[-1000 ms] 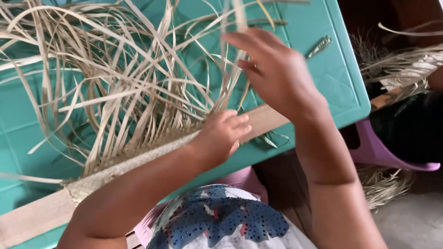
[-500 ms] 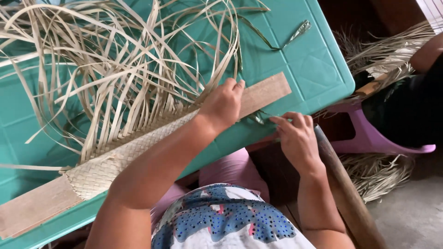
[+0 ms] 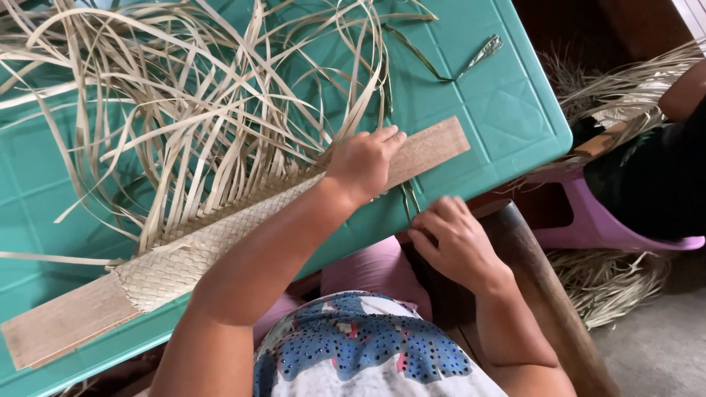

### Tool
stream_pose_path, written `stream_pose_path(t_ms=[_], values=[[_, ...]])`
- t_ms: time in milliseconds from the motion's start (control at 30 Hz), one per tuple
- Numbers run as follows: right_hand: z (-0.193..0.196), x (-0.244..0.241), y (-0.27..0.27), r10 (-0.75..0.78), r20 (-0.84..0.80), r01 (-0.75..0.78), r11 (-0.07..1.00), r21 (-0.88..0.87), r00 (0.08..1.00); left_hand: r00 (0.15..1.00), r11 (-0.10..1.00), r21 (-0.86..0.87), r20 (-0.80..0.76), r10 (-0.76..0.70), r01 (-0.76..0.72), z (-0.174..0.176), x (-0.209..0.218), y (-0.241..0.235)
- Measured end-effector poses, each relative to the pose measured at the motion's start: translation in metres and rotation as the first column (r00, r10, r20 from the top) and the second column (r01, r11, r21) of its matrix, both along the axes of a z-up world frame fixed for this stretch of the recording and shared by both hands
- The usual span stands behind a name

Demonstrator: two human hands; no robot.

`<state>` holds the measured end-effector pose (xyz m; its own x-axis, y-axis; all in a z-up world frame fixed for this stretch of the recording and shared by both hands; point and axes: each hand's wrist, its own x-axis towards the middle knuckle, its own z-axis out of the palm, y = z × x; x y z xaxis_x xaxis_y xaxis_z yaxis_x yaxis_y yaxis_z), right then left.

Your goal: The person weaves dried plant fibers around a wooden frame to form a basket. They interlace the fibers by hand, press the weave to tighten it, and use a small tool to tuck in loose ends. The basket gradually takes shape as the weaving progresses.

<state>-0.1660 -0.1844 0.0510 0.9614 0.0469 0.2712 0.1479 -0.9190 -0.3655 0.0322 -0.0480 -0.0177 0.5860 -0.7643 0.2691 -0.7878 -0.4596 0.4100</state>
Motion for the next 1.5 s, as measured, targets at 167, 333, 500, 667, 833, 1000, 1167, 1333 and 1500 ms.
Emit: stream_pose_path(t_ms=[167, 333, 500, 667, 833, 1000, 1167, 1333, 1500], values=[[0.014, 0.009, 0.005, 0.113, 0.057, -0.119, 0.984, 0.131, 0.992, 0.998, 0.997, 0.08, -0.055, 0.021, -0.017, 0.028, -0.001, 0.003], [0.015, 0.006, 0.013, 0.126, 0.018, -0.126, 0.956, 0.265, 0.992, 0.917, 0.981, 0.151, -0.358, 0.173, -0.126, 0.026, 0.018, 0.002], [0.037, 0.01, 0.012, 0.205, -0.008, -0.195, 0.94, 0.281, 0.979, 0.799, 0.968, 0.096, -0.548, 0.247, -0.233, 0.018, 0.032, 0.002], [0.043, 0.06, -0.009, 0.264, 0.015, -0.239, 0.849, 0.47, 0.965, 0.729, 0.968, 0.071, -0.645, 0.228, -0.24, 0.018, 0.038, 0.005], [0.009, 0.136, -0.024, 0.267, 0.004, -0.172, 0.608, 0.775, 0.964, 0.724, 0.967, 0.095, -0.646, 0.242, -0.238, 0.049, 0.032, 0.007], [-0.022, 0.139, -0.036, 0.199, 0.156, -0.215, 0.324, 0.921, 0.968, 0.728, 0.95, 0.268, -0.619, 0.296, -0.159, 0.076, 0.036, -0.001], [-0.02, 0.139, -0.034, 0.163, 0.164, -0.207, 0.3, 0.931, 0.973, 0.749, 0.937, 0.322, -0.586, 0.308, -0.133, 0.075, 0.041, -0.018], [-0.026, 0.143, -0.033, 0.123, 0.22, -0.241, 0.194, 0.951, 0.968, 0.798, 0.888, 0.44, -0.483, 0.361, -0.136, 0.059, 0.044, -0.031], [-0.014, 0.135, -0.024, 0.069, 0.131, -0.137, 0.097, 0.986, 0.989, 0.913, 0.956, 0.239, -0.329, 0.243, -0.169, 0.047, 0.026, -0.023]])
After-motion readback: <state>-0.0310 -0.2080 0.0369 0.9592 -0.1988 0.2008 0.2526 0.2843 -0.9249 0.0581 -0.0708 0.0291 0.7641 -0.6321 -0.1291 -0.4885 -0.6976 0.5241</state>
